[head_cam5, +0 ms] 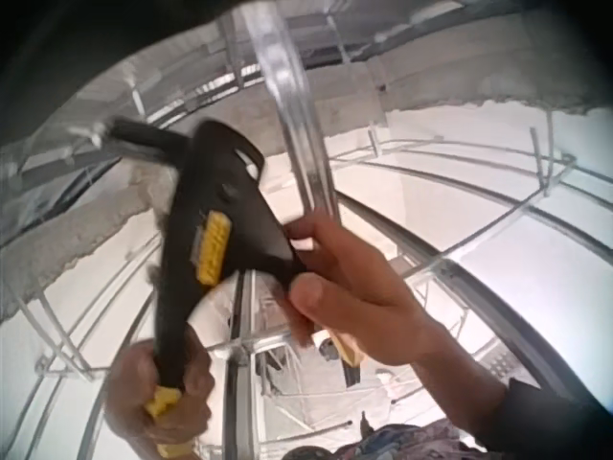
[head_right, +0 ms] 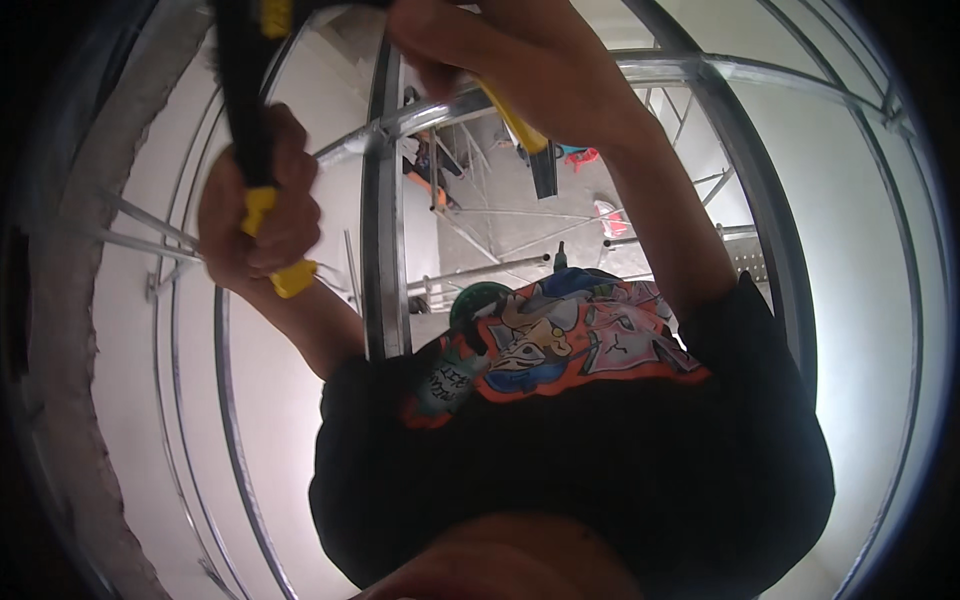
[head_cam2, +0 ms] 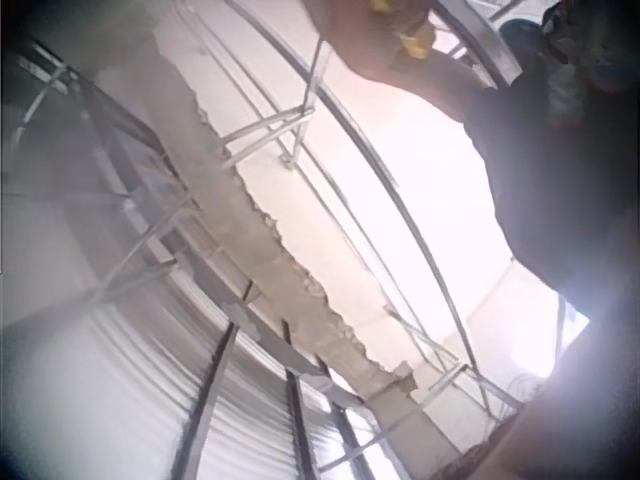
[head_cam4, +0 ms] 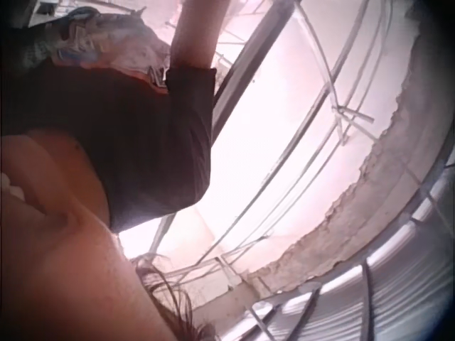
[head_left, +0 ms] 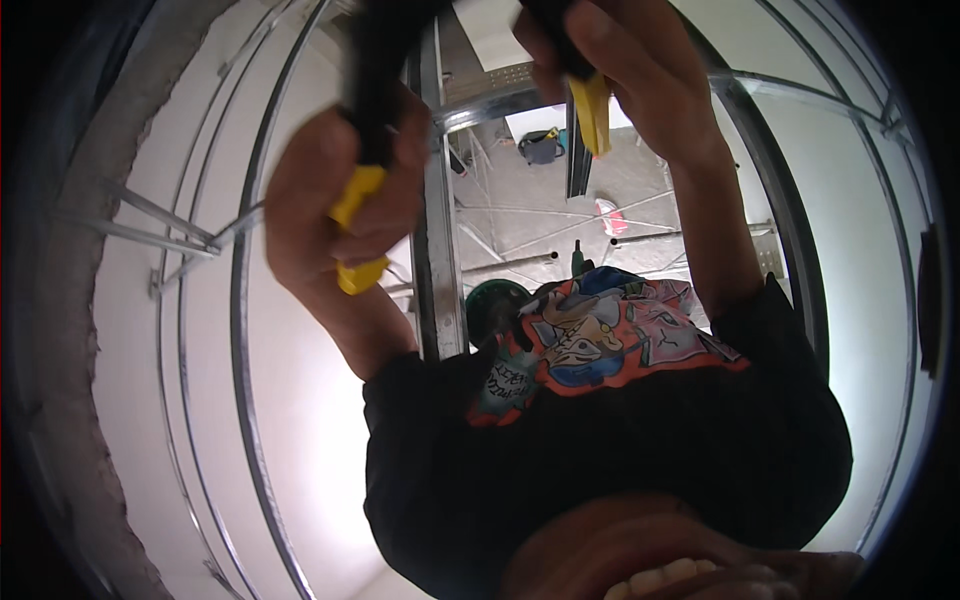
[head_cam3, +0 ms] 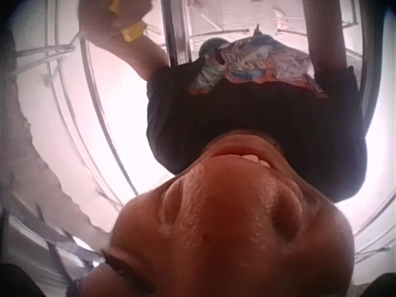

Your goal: The person uses a drill and a clamp to assemble a metal scaffolding structure. They secure metal bars together and adjust the position of the scaffolding components.

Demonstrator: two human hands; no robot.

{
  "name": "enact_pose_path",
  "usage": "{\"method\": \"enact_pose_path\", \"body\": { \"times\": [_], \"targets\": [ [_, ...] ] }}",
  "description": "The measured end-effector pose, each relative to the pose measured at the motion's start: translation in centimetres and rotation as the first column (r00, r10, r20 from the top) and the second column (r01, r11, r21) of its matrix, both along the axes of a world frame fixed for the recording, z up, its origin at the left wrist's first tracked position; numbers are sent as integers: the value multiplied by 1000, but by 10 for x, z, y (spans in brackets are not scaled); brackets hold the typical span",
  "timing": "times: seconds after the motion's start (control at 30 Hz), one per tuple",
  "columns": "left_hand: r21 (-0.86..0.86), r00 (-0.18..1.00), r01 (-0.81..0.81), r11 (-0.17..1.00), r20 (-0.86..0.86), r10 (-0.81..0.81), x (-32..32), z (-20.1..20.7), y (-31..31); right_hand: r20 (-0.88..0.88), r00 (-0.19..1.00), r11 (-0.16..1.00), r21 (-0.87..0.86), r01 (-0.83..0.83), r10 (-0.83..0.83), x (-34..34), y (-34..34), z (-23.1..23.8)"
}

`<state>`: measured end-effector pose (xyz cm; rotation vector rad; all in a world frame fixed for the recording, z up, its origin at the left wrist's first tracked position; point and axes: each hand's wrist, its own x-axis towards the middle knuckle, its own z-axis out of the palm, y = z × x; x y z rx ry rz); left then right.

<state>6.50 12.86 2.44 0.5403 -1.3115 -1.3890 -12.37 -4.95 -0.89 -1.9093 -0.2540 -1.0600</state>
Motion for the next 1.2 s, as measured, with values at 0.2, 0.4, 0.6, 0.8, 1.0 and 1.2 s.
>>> {"method": "enact_pose_path", "body": {
  "times": [0.2,0.4,0.6,0.8,1.0,1.2],
  "targets": [
    [90,706,-137,987,708,33,-55,-23,-37,28,896,789,463,-404,443,-88,-10,-104],
    [-472,458,-533,702,536,709,-42,-36,-41,-178,969,810,534,242,-172,-161,37,-167],
    [-477,172,-859,187,75,982,17,-58,-62,-642,575,763,-24,646,-507,-156,45,-163],
    [-384,-237,-869,-312,-229,944,69,-153,-94,-672,697,643,424,638,-249,-113,59,-168],
    [-108,-252,-955,-277,-201,947,63,-175,-105,-684,683,696,360,622,-256,-91,59,-159],
    [203,-9,-979,14,-112,994,42,-270,-98,-696,685,706,374,601,-215,-84,58,-157]
  ]
}}
